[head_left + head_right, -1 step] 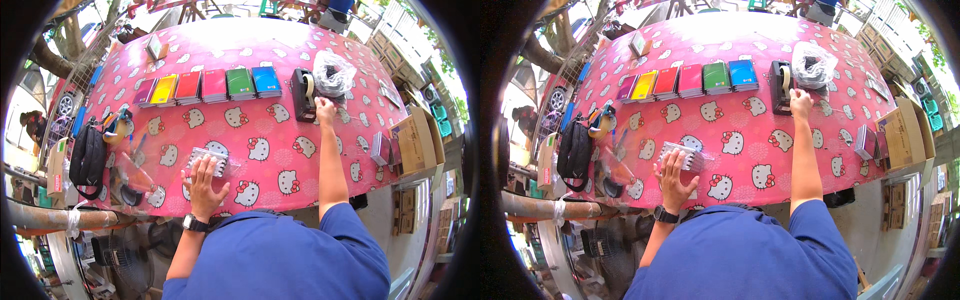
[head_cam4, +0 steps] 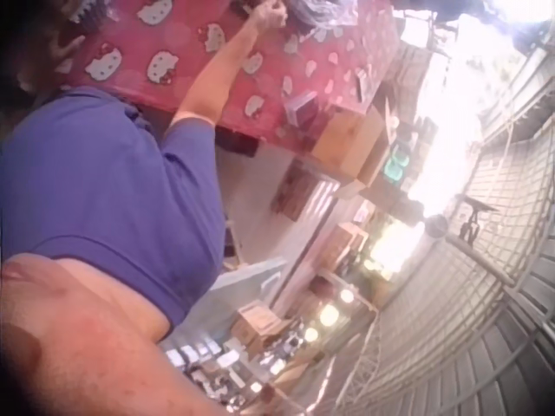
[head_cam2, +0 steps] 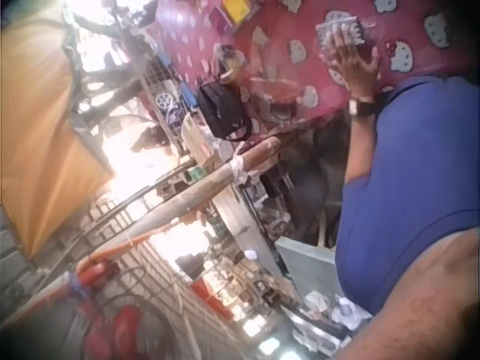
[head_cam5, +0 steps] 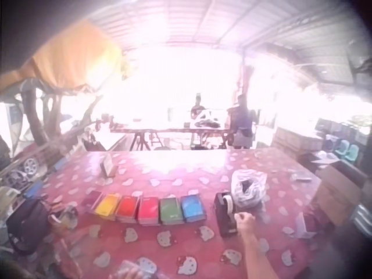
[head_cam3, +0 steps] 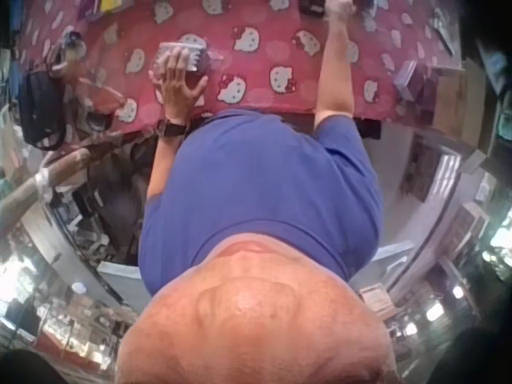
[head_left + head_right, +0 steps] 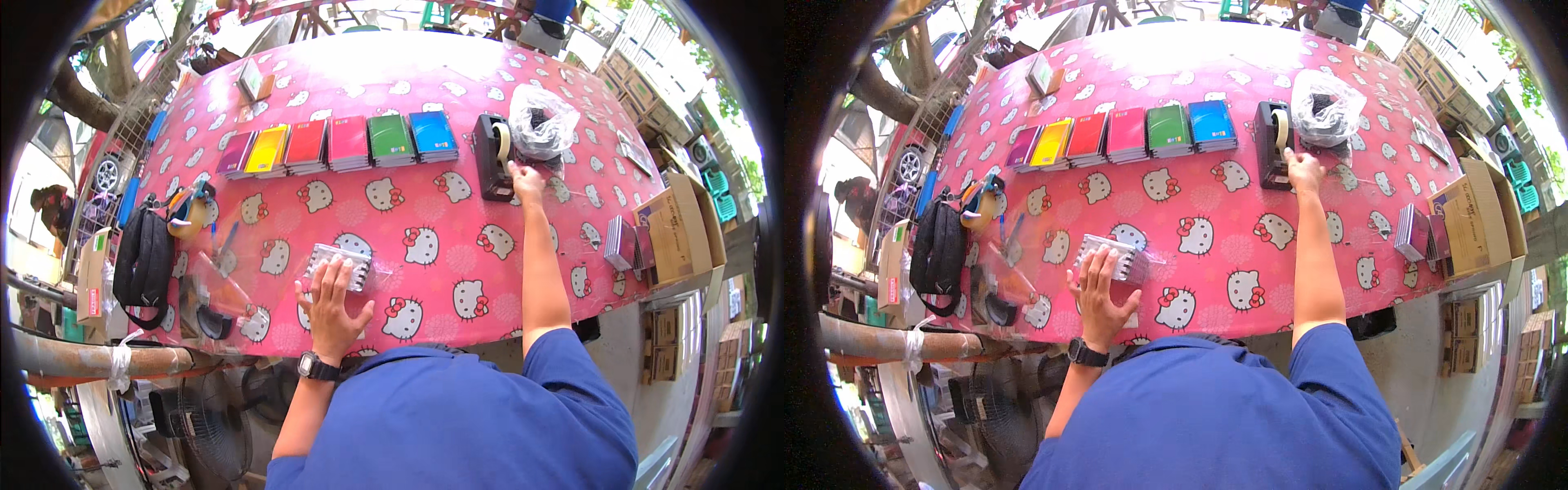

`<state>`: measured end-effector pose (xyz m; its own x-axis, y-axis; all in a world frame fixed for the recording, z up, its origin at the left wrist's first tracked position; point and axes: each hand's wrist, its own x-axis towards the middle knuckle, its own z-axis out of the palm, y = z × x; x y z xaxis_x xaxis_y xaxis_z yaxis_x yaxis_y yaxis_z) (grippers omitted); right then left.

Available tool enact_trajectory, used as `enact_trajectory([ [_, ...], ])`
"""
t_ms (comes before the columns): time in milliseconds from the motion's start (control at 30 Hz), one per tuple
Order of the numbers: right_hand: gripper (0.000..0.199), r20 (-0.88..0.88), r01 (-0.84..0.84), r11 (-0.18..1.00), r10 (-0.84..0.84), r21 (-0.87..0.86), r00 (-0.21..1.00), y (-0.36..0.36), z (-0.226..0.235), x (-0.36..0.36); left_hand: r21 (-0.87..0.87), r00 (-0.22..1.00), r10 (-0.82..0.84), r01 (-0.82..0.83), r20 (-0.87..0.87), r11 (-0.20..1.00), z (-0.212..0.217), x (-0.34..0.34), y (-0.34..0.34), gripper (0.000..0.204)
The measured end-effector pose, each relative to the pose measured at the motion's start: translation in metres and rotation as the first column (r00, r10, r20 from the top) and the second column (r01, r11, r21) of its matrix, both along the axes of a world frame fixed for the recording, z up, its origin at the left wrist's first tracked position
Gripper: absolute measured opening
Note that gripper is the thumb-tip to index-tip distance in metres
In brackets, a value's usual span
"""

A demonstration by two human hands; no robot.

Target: The person picks up several colorful notebooks from a table and places them into a clear plastic bag. They then seal the bag using a piece of adhesive tape from a dispenser.

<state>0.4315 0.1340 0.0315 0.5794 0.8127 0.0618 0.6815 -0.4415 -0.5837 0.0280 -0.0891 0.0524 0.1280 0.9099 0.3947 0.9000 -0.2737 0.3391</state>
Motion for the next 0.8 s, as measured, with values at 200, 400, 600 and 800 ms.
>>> enact_trajectory([
  [200,0.03,-0.089,-0.097,0.868,0.16,0.488,0.983,-0.002,-0.005,-0.014,-0.007,0.999,0.03,-0.03,-0.023,1.0,0.0,-0.006,-0.001,0.071],
  [400,0.019,-0.709,0.132,0.908,0.214,0.398,0.672,-0.055,-0.062,-0.012,-0.034,0.995,0.011,-0.007,0.1,0.999,0.0,0.0,-0.001,0.072],
  [600,0.01,-0.977,-0.395,0.906,0.198,0.151,0.079,-0.04,-0.024,-0.119,-0.089,0.998,0.012,-0.005,0.069,0.996,0.007,-0.006,0.001,0.073],
  [800,0.033,-0.383,-0.949,-0.255,0.871,0.185,-0.308,-0.051,0.094,-0.268,-0.153,0.997,0.08,-0.078,0.006,0.985,0.016,-0.006,-0.001,0.078],
])
